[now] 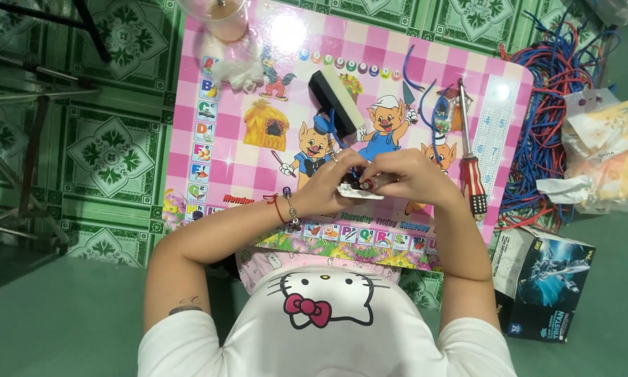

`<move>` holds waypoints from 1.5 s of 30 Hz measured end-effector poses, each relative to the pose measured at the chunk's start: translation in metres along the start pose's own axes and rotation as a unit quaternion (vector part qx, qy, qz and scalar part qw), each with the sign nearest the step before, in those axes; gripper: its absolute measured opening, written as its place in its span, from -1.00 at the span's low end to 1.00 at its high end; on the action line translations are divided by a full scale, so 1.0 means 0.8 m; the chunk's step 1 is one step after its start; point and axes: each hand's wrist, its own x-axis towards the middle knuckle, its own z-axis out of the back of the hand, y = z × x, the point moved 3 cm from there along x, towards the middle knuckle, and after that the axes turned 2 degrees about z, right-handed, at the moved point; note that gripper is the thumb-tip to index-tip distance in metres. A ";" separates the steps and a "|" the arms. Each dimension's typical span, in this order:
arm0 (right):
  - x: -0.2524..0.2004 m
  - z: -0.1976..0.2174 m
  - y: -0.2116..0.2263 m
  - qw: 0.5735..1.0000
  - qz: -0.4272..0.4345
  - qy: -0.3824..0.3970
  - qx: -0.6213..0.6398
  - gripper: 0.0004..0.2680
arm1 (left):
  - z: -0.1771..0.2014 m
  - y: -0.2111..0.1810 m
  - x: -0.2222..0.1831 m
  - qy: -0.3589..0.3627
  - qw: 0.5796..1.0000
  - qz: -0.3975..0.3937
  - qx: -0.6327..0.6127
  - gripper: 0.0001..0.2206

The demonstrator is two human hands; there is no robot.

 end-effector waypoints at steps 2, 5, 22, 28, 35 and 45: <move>0.000 0.001 0.002 1.000 -0.002 0.000 0.007 -0.90 | 0.001 -0.004 0.002 0.001 1.000 -0.002 0.004 -0.51; -0.003 0.000 -0.002 1.000 0.003 0.003 0.015 -0.91 | 0.000 -0.002 0.001 -0.002 1.000 -0.002 0.006 -0.51; 0.002 -0.004 -0.005 1.000 -0.011 -0.017 0.015 -0.94 | -0.002 0.005 -0.003 -0.002 1.000 0.009 0.012 -0.51; 0.005 -0.004 0.000 1.000 -0.015 -0.014 0.020 -0.95 | 0.001 -0.003 0.001 -0.004 1.000 0.005 0.009 -0.53; 0.003 -0.007 -0.005 0.999 -0.016 -0.026 0.012 -0.95 | -0.003 0.003 -0.002 -0.005 1.000 0.001 0.013 -0.54; -0.002 -0.010 -0.015 1.000 -0.001 -0.016 0.017 -0.96 | 0.000 -0.006 0.002 0.000 1.000 0.004 0.017 -0.56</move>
